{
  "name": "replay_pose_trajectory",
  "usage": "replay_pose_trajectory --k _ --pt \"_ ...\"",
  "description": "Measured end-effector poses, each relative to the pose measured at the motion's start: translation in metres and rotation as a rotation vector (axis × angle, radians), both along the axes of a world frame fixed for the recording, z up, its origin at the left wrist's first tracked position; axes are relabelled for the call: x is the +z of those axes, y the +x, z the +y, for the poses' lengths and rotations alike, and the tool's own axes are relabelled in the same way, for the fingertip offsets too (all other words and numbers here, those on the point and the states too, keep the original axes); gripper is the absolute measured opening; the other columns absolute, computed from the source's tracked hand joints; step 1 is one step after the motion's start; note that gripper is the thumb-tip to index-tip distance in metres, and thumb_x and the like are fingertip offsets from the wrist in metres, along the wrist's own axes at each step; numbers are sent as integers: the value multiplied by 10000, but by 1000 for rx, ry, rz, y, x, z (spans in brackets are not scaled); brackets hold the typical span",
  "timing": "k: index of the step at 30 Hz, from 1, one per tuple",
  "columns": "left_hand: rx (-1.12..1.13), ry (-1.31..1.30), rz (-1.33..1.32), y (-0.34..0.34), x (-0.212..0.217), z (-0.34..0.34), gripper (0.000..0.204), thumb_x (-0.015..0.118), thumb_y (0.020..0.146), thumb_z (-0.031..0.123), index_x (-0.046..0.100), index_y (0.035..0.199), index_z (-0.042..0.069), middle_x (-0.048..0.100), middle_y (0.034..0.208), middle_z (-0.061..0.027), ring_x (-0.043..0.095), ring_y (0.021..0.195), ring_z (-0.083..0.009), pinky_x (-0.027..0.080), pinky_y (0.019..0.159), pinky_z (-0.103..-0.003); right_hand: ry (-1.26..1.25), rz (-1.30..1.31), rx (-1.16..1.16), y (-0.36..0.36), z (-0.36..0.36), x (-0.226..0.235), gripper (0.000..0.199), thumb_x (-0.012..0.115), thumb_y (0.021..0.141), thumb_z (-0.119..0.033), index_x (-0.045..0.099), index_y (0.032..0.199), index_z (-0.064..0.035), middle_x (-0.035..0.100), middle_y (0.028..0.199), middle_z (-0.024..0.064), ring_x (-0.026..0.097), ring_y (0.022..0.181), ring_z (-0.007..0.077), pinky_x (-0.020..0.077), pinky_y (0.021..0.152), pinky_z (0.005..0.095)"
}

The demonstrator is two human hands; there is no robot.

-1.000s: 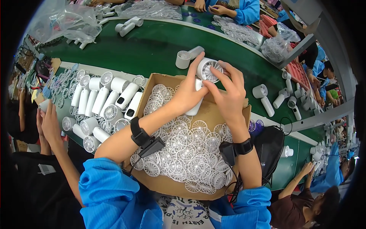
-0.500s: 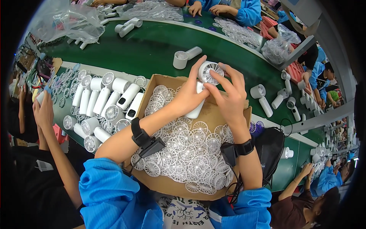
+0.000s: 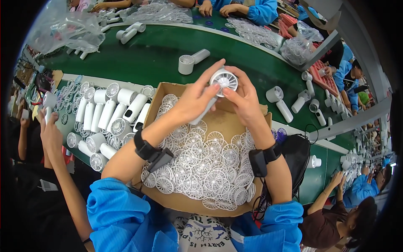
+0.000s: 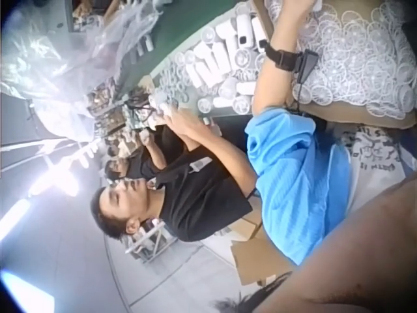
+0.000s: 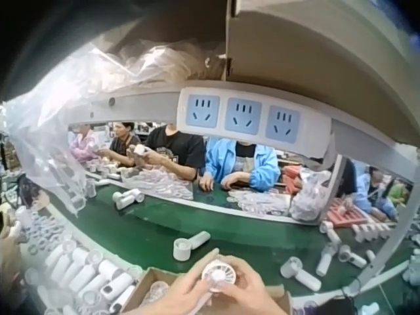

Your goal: The person picks up a fan body, retrieves a fan cover from a box, and presses the cover onto the front of the fan body by hand. This assembly process is repeated multiple times, with each finished fan being placed on the table.

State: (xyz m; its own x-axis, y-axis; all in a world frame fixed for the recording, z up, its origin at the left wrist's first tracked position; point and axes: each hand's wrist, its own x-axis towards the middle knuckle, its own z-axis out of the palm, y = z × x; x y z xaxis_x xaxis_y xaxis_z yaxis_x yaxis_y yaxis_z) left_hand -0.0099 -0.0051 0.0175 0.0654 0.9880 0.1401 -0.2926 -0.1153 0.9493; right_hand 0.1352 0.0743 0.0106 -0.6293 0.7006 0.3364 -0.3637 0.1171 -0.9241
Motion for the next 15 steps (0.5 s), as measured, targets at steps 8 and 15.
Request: replay_pose_trajectory --k 8,15 --pt "28 -19 220 11 3 5 627 465 946 162 124 1469 224 568 935 -96 593 705 -129 504 573 -243 -54 -139 -73 8 2 8 361 545 925 -208 500 1248 -52 597 1068 98 579 962 155 476 814 278" --pt "359 -179 -507 -7 -15 25 756 520 915 122 35 1478 258 500 1193 -212 598 1004 -261 541 798 -365 346 -890 -411 84 76 26 422 521 906 -233 469 1278 -43 617 1095 138 621 923 224 499 764 303"
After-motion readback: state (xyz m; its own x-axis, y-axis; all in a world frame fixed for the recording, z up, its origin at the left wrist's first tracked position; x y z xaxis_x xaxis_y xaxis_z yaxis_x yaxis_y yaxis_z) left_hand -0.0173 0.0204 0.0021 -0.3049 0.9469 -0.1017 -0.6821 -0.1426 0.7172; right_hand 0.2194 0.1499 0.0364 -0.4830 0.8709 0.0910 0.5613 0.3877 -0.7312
